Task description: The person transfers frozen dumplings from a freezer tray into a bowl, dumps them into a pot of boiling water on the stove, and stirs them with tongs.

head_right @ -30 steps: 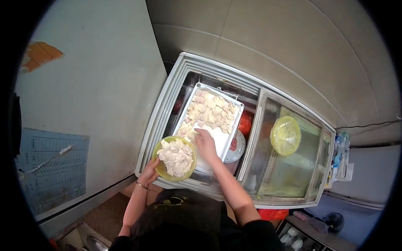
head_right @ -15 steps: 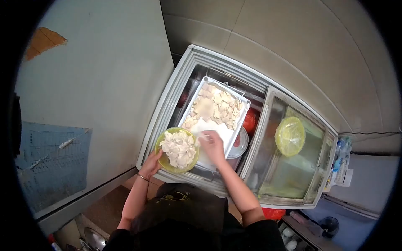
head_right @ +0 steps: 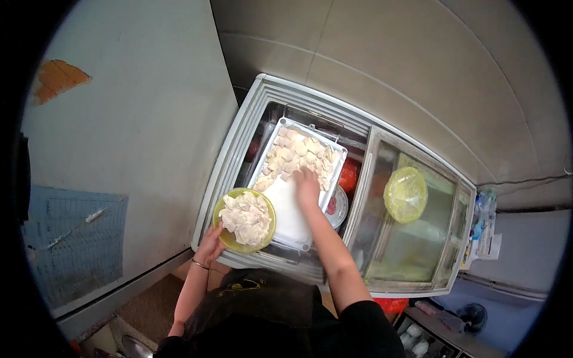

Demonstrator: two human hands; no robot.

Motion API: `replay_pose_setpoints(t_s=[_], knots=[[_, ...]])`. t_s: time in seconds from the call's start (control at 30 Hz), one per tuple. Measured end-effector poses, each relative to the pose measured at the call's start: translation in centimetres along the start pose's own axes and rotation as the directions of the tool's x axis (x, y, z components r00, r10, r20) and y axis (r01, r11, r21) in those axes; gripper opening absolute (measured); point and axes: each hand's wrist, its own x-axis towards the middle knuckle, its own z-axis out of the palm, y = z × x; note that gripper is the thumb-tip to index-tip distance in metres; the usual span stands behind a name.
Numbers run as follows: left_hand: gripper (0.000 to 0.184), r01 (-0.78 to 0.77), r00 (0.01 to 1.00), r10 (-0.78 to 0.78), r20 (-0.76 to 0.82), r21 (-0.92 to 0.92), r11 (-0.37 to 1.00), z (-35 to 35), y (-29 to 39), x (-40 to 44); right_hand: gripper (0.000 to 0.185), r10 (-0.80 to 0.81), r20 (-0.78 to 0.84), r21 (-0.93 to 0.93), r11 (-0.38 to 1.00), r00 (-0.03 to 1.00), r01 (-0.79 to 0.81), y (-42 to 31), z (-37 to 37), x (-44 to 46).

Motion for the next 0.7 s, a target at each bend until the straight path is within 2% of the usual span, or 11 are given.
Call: replay_pose_setpoints(t_s=[0.1, 0.13, 0.17, 0.2, 0.23, 0.3, 0.37, 0.43, 0.5, 0.53, 0.7], knots=[[0.047, -0.013, 1.000, 0.013, -0.018, -0.018, 1.000, -0.7, -0.6, 0.2, 0.029, -0.014, -0.001, 0.068, 0.998, 1.000, 0.014, 0.8, -0.4, -1.0], [0.047, -0.013, 1.000, 0.012, -0.021, -0.022, 1.000, -0.8, -0.7, 0.3, 0.022, 0.207, 0.057, 0.264, 0.940, 0.977, -0.215, 0.4, -1.1, -1.7], [0.046, -0.025, 1.000, 0.025, -0.014, 0.005, 1.000, -0.7, -0.6, 0.3, 0.015, 0.403, 0.157, 0.427, 0.795, 0.902, -0.430, 0.5, -1.3, -2.5], [0.046, -0.034, 0.999, 0.034, -0.009, 0.033, 0.999, -0.6, -0.7, 0.3, 0.016, 0.487, 0.283, 0.682, 0.504, 0.827, -0.530, 0.7, -1.5, -2.9], [0.046, -0.025, 1.000, 0.025, -0.011, 0.029, 0.999, -0.5, -0.7, 0.4, 0.016, 0.492, 0.287, 0.676, 0.504, 0.822, -0.538, 1.1, -2.0, -3.4], [0.046, -0.028, 0.999, 0.027, 0.025, 0.040, 0.999, -0.3, -0.7, 0.6, 0.022, 0.558, 0.514, 0.822, -0.100, 0.652, -0.561, 0.7, -4.1, -3.9], [0.046, -0.012, 1.000, 0.012, 0.013, 0.048, 0.999, 0.4, -0.6, 0.6, 0.027, 0.562, 0.532, 0.791, -0.064, 0.633, -0.608, 0.9, -4.2, -4.0], [0.046, -0.014, 1.000, 0.013, 0.014, 0.058, 0.998, 1.1, -0.5, 0.8, 0.030, 0.558, 0.471, 0.567, 0.402, 0.683, -0.719, -0.1, -3.2, -3.6], [0.046, -0.008, 0.999, 0.007, 0.041, 0.025, 1.000, 1.3, -0.6, 1.2, 0.030, 0.129, 0.094, 0.245, 0.958, 0.987, -0.149, -1.3, -1.6, -3.8], [0.046, -0.004, 0.998, 0.004, 0.057, -0.013, 1.000, 1.2, -0.6, 1.3, 0.035, 0.224, 0.267, 0.174, 0.945, 0.937, -0.275, -2.1, -1.6, -3.9], [0.045, -0.024, 0.999, 0.024, 0.025, 0.002, 1.000, 1.2, -0.2, 1.0, 0.030, 0.322, 0.144, 0.350, 0.868, 0.936, -0.353, -1.3, 0.6, -4.0]])
